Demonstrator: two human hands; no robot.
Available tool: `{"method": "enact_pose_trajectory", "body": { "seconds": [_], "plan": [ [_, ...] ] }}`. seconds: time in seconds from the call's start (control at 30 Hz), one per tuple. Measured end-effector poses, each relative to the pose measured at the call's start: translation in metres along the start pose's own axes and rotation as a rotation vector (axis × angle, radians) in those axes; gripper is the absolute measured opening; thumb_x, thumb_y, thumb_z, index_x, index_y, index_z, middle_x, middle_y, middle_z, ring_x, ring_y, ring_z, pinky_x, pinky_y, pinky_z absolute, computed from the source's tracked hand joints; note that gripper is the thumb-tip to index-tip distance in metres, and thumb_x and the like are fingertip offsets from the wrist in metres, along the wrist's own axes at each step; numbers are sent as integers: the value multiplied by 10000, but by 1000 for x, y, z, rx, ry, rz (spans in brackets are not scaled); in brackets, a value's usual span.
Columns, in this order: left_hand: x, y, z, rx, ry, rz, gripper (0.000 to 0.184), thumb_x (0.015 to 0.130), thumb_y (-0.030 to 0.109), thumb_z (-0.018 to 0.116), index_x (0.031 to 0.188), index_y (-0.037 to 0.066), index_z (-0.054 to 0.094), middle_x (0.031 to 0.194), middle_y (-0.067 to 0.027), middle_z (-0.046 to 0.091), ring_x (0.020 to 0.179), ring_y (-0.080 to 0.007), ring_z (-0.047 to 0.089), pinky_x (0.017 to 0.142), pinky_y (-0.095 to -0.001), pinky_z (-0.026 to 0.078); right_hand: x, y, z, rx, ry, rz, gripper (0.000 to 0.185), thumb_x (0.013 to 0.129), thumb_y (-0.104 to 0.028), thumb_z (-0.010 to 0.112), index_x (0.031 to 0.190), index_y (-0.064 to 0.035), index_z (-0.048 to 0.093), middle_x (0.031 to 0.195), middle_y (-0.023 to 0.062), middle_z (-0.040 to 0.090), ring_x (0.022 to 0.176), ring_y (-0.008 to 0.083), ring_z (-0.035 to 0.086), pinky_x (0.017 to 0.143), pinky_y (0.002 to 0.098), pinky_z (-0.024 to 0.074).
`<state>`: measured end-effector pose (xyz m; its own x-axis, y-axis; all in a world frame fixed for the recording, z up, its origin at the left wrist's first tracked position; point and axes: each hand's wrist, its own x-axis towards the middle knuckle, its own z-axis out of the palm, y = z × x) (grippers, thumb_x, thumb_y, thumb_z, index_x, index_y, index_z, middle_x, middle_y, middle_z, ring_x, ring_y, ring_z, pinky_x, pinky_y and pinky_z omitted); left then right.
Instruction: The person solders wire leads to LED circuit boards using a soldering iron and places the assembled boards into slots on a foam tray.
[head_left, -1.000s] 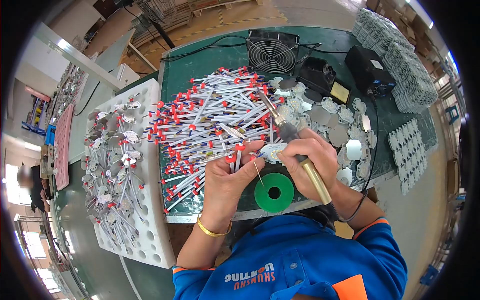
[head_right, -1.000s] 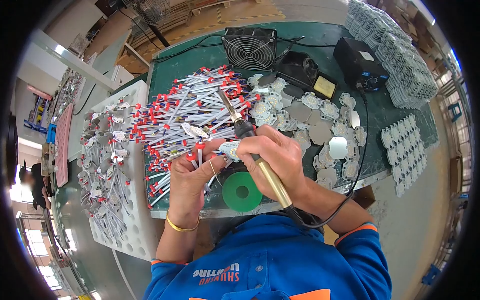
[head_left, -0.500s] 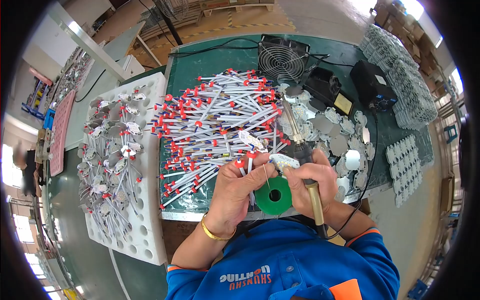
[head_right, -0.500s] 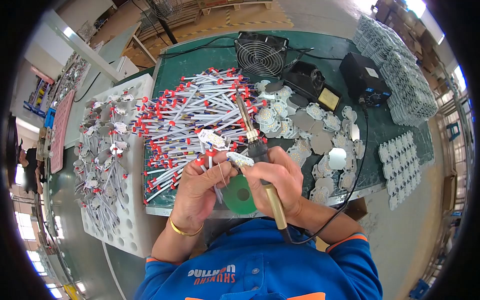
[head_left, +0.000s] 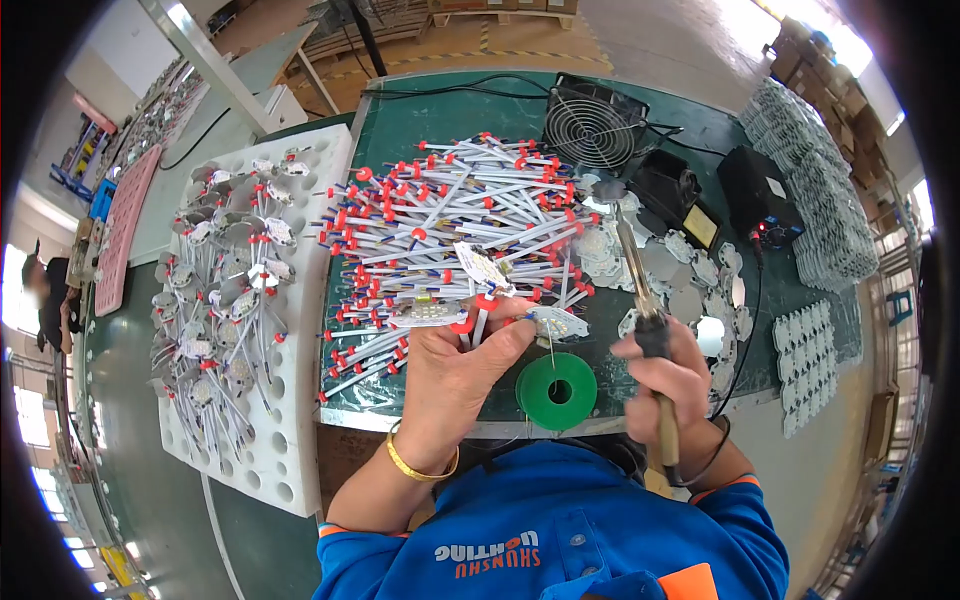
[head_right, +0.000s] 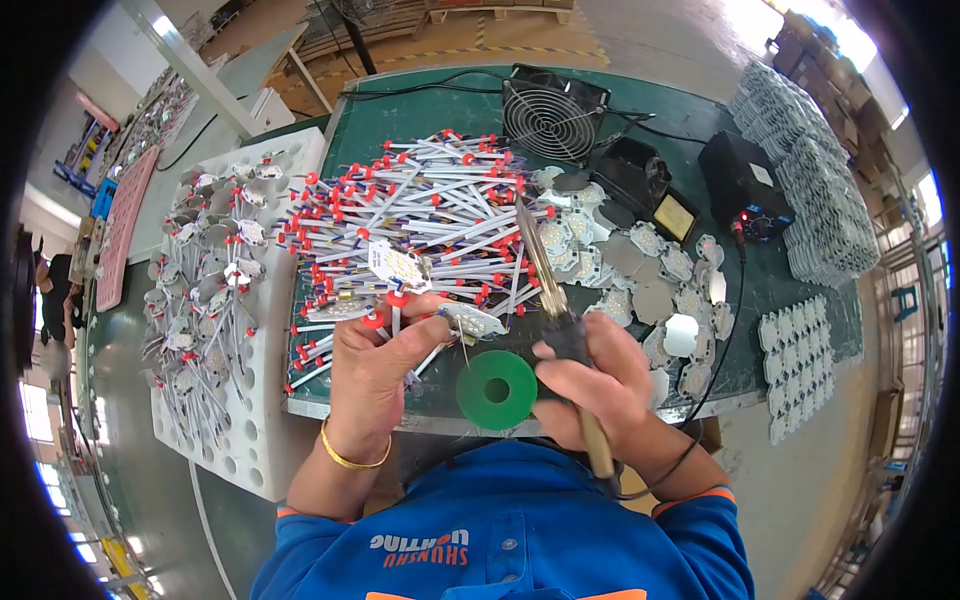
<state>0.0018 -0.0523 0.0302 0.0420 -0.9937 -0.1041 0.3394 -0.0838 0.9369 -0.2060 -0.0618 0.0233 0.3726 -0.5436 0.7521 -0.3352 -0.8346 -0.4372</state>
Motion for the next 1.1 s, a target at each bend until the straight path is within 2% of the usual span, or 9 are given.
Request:
{"method": "enact_pose_trajectory", "body": {
  "seconds": [0.1,0.13,0.2,0.23,0.27,0.33,0.37,0.43,1.1],
  "plan": [
    [0,4,-2,3,2,38,133,790,1,636,923,-4,634,818,-46,637,714,-70,575,666,-219,482,-1,-3,-16,125,-150,-34,331,874,-385,539,1000,-93,447,786,131,571,622,253,534,555,382,439],
    [0,4,-3,11,-16,68,135,789,13,634,922,-13,632,803,-40,633,705,-65,566,658,-214,478,-3,-2,-15,129,-153,-35,331,874,-385,539,1000,-93,447,786,131,571,622,253,534,555,382,439],
    [1,2,-4,57,-27,51,150,784,33,639,924,-19,633,779,-30,627,690,-56,554,633,-204,466,-8,0,-13,225,-55,-63,402,829,-438,585,916,-46,587,696,70,517,592,239,523,515,344,412],
    [2,2,-4,103,-42,36,168,778,54,644,927,-25,634,755,-19,621,675,-48,543,609,-194,455,-5,-1,-10,264,-22,-68,271,831,-311,597,914,-53,593,620,36,442,540,214,486,507,335,399],
    [2,2,-4,102,-42,35,168,778,54,644,927,-25,634,755,-19,621,675,-48,543,609,-194,455,-4,0,-11,264,-24,-67,271,831,-311,597,914,-53,593,620,36,442,540,214,486,507,335,399],
    [3,3,-4,210,-74,-38,186,765,85,651,913,-27,646,711,-6,614,631,-35,524,550,-180,424,-4,1,-12,287,-68,-67,167,746,-126,580,900,-64,602,579,21,411,486,191,444,501,323,383],
    [3,3,-4,211,-74,-40,186,765,85,651,913,-27,646,711,-6,614,631,-35,524,550,-180,424,-5,1,-12,288,-67,-65,167,746,-126,580,900,-64,602,579,21,411,486,191,444,501,323,383],
    [3,4,-2,169,-68,-19,177,753,88,657,891,-23,656,686,2,606,595,-26,501,507,-180,398,-6,1,-12,335,-24,-63,254,639,-28,529,875,-74,611,551,10,393,453,176,409,496,313,371],
    [2,12,4,174,-55,11,145,751,65,635,864,-24,649,665,24,572,589,-13,462,499,-170,362,-2,3,-13,337,-61,-67,304,525,-18,592,809,-111,646,567,-8,394,456,153,431,483,277,347]
  ]
}}
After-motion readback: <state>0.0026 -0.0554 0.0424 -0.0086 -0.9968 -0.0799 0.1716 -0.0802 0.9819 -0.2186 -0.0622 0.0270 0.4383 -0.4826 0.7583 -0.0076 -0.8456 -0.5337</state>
